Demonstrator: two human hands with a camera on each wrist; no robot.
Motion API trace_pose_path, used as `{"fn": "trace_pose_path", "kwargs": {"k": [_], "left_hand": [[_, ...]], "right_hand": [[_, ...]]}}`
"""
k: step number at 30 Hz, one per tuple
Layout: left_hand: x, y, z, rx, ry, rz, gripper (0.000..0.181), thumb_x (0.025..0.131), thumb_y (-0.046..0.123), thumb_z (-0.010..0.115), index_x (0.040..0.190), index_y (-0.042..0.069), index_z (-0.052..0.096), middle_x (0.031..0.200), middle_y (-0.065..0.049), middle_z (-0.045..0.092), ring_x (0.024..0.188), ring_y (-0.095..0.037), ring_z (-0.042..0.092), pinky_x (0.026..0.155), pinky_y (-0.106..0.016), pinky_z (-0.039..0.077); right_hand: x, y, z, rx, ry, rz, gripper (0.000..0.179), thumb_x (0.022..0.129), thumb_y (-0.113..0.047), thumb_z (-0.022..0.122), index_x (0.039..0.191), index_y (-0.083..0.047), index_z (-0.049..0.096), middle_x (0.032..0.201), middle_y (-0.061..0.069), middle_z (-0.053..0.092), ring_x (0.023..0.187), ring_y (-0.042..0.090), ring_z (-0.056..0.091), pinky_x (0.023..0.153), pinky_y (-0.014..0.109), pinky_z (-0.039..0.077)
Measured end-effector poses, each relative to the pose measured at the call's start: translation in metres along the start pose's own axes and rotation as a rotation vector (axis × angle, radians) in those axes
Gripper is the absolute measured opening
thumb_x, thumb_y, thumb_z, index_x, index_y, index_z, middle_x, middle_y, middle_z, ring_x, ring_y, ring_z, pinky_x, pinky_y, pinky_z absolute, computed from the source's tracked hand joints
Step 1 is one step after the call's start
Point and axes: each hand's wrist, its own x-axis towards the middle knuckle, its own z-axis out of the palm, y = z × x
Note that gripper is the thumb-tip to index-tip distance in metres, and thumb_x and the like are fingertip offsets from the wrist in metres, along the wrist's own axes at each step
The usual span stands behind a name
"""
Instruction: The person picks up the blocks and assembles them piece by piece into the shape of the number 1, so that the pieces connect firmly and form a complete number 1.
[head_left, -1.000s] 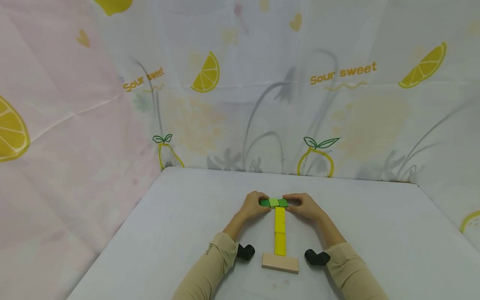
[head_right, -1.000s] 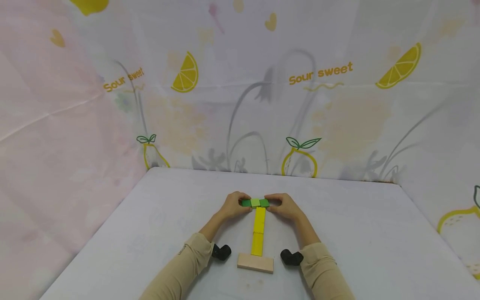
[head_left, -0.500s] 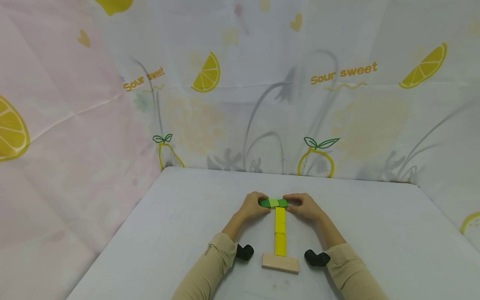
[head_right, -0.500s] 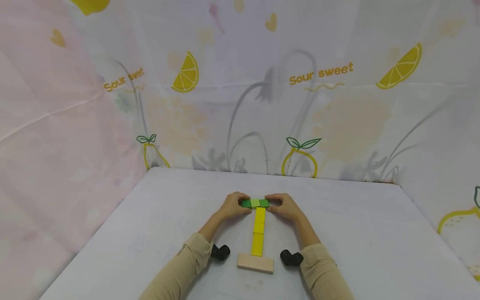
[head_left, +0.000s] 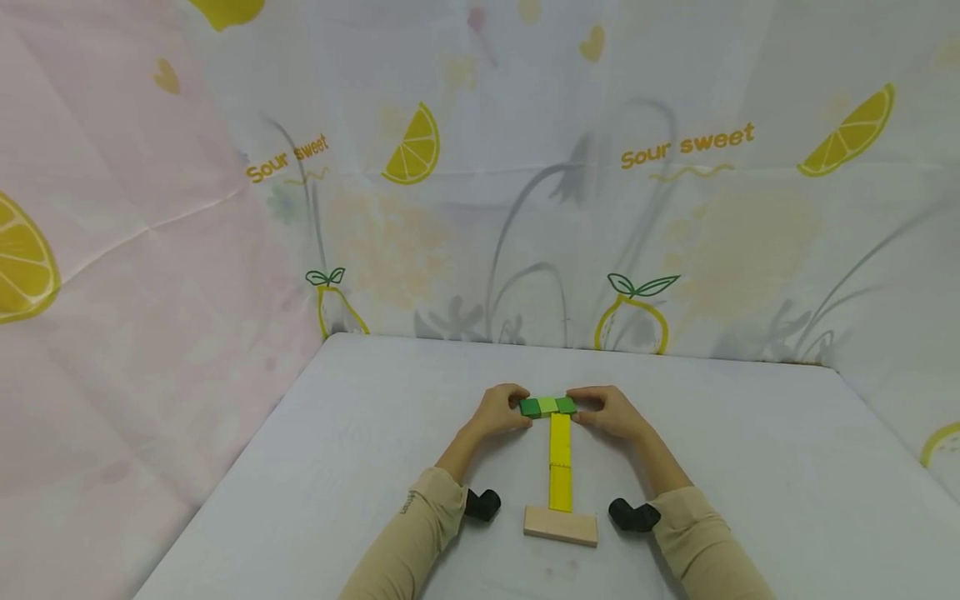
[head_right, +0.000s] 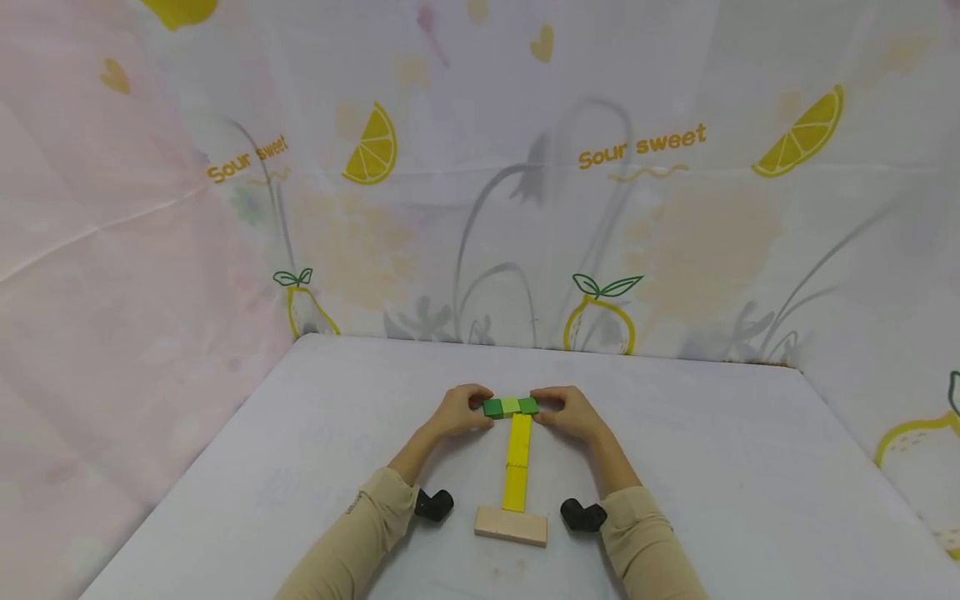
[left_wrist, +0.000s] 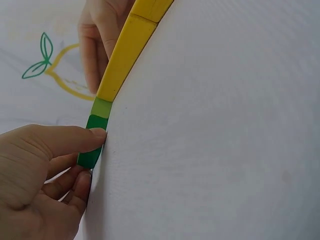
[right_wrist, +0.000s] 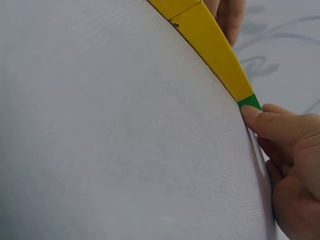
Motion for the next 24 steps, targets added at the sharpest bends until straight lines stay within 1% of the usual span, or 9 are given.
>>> {"fn": "trace_pose_path", "kwargs": {"k": [4,6,13,18,21,24], "left_hand": [[0.0,-0.002,-0.001,-0.007,0.001,0.001,0.043,0.073,0.006,0.076,0.112,-0.006,0.063,0.108,-0.017,0.063,0.094,-0.024,0.056,0.083,-0.034,0.047],[-0.001,-0.003,-0.001,-0.006,0.002,0.001,0.042,0.073,0.006,0.076,0.111,-0.006,0.063,0.107,-0.016,0.063,0.093,-0.022,0.056,0.082,-0.032,0.047],[-0.003,0.0,-0.004,-0.009,0.006,0.021,0.042,0.072,0.005,0.076,0.11,-0.007,0.063,0.102,-0.015,0.063,0.087,-0.019,0.054,0.077,-0.028,0.046],[-0.003,-0.001,-0.004,-0.019,0.013,0.004,0.042,0.071,0.005,0.077,0.11,-0.006,0.064,0.1,-0.015,0.063,0.087,-0.019,0.054,0.077,-0.028,0.046],[-0.002,-0.002,-0.003,-0.012,0.016,-0.007,0.042,0.071,0.005,0.077,0.11,-0.006,0.064,0.101,-0.014,0.063,0.088,-0.019,0.054,0.077,-0.029,0.046],[-0.002,-0.002,-0.001,-0.015,0.016,-0.011,0.042,0.071,0.005,0.076,0.11,-0.005,0.064,0.101,-0.014,0.062,0.088,-0.019,0.053,0.078,-0.029,0.046]], "right_hand": [[-0.001,-0.001,-0.001,0.01,0.002,-0.002,0.042,0.08,-0.006,0.071,0.118,0.008,0.061,0.121,0.024,0.059,0.12,0.043,0.047,0.102,0.056,0.031],[-0.001,-0.001,0.0,-0.002,0.0,-0.008,0.042,0.08,-0.007,0.071,0.118,0.008,0.061,0.12,0.024,0.06,0.12,0.043,0.047,0.102,0.056,0.031],[0.0,-0.001,0.0,0.001,0.013,-0.005,0.041,0.079,-0.005,0.071,0.117,0.007,0.062,0.12,0.023,0.06,0.119,0.041,0.048,0.101,0.055,0.033],[-0.001,-0.001,-0.001,-0.013,0.01,-0.02,0.042,0.079,-0.005,0.072,0.117,0.008,0.061,0.119,0.024,0.06,0.118,0.042,0.049,0.1,0.056,0.033],[-0.002,-0.005,-0.001,-0.025,0.008,-0.018,0.041,0.079,-0.002,0.071,0.117,0.01,0.06,0.12,0.025,0.059,0.118,0.042,0.048,0.101,0.055,0.033],[-0.006,-0.017,-0.001,-0.024,0.016,-0.012,0.04,0.079,0.003,0.068,0.117,0.013,0.058,0.12,0.029,0.058,0.118,0.045,0.047,0.1,0.057,0.032]]}}
